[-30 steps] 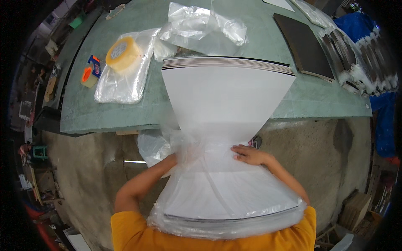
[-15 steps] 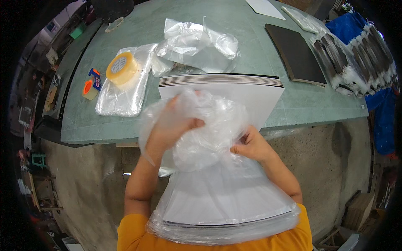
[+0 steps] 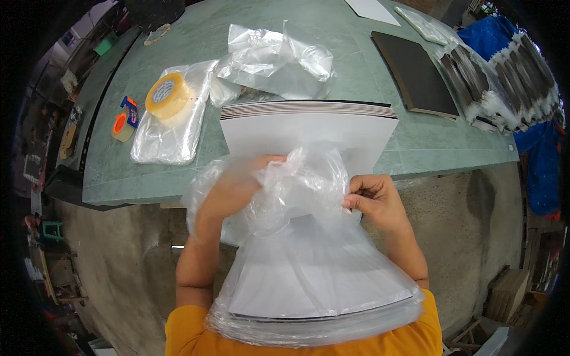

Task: The person places black rectangular boards into clear plastic bags by hand while working at a large table.

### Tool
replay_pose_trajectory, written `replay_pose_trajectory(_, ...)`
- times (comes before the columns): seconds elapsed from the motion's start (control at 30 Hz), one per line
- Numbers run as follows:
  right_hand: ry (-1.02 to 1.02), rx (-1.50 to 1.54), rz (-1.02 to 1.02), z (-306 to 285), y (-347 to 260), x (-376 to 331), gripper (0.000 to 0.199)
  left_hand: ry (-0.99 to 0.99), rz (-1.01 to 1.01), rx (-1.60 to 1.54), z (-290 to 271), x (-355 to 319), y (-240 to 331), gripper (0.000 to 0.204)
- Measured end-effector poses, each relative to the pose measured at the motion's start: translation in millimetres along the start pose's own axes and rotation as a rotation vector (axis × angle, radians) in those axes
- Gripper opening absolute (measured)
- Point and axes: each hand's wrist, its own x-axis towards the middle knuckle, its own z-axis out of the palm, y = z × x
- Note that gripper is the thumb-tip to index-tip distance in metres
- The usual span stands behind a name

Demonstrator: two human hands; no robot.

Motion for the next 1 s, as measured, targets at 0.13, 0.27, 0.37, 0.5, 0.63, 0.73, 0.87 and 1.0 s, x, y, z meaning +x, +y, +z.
replay_pose_trajectory(0.13, 0.023, 0.192, -0.008, -7, 23, 1, 0.012, 0.370, 0.122, 0.030, 22, -9, 16, 0.039)
replay_pose_trajectory(0.27, 0.062, 0.452, 0.201, 30, 19, 15, 0.019, 0.261, 0.230, 0.308, 75, 4, 28, 0.043)
replay_pose_trajectory(0.37, -0.035, 0.577, 0.195, 23, 29, 18, 0.024, 0.216, 0.107, 0.084, 69, 7, 25, 0.048)
replay_pose_trajectory(0.5, -0.101, 0.377, 0.172, 9, 34, 13, 0.022, 0.099, 0.067, -0.054, 58, 8, 11, 0.047)
replay_pose_trajectory(0.63, -0.060, 0.543, 0.105, 2, 29, 9, 0.020, 0.110, 0.141, 0.368, 33, -7, -30, 0.041)
replay_pose_trajectory(0.73, 0.094, 0.772, -0.100, -35, 39, -5, 0.019, 0.574, -0.128, 0.566, -12, -47, -42, 0.039)
replay_pose_trajectory(0.87, 0.381, 0.677, -0.020, -56, 26, -23, 0.018, 1.192, -0.243, -0.108, -81, -96, -44, 0.034)
replay_pose_trajectory(1.0, 0.045, 0.541, 0.116, -29, 41, -19, 0.018, 1.107, 0.299, 0.307, -56, -77, -18, 0.026)
